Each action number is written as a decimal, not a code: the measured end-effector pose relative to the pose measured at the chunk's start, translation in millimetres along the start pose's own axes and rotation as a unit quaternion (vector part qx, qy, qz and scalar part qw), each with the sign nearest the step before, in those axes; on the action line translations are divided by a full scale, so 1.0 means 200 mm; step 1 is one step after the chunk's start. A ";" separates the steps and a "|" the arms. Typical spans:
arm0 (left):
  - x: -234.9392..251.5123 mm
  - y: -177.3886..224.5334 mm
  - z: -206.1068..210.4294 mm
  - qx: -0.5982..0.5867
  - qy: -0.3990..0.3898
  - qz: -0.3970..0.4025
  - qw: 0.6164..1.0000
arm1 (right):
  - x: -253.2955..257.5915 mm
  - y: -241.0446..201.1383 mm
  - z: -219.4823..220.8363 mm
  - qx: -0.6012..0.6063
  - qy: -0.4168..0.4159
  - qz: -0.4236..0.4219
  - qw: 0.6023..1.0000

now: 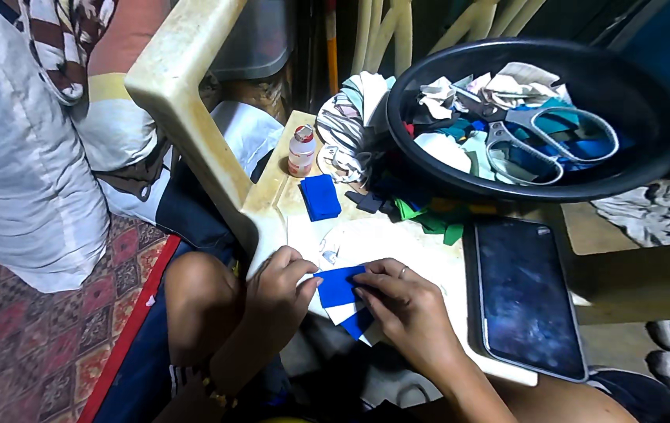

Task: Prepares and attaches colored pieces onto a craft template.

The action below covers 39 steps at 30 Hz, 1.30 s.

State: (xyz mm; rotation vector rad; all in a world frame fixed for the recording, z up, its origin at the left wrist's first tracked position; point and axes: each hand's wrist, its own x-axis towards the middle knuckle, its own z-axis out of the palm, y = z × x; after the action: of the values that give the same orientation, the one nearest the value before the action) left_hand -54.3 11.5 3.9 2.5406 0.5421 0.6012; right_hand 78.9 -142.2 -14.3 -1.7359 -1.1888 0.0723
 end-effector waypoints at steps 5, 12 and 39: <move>0.01 0.03 0.00 0.010 -0.018 -0.026 0.999 | 0.00 0.00 0.00 -0.001 0.000 0.002 1.000; 0.02 0.04 -0.03 0.002 -0.037 -0.043 0.998 | 0.00 0.00 0.00 -0.002 -0.001 0.005 1.000; -0.01 -0.02 0.02 -0.075 -0.030 0.173 0.982 | 0.00 0.00 0.01 -0.006 -0.005 0.007 1.000</move>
State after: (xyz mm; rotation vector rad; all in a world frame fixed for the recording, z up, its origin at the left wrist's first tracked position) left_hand -55.0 11.4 -2.1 2.5133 0.0273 0.6538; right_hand 77.5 -140.7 -15.2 -1.7574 -1.1864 0.0823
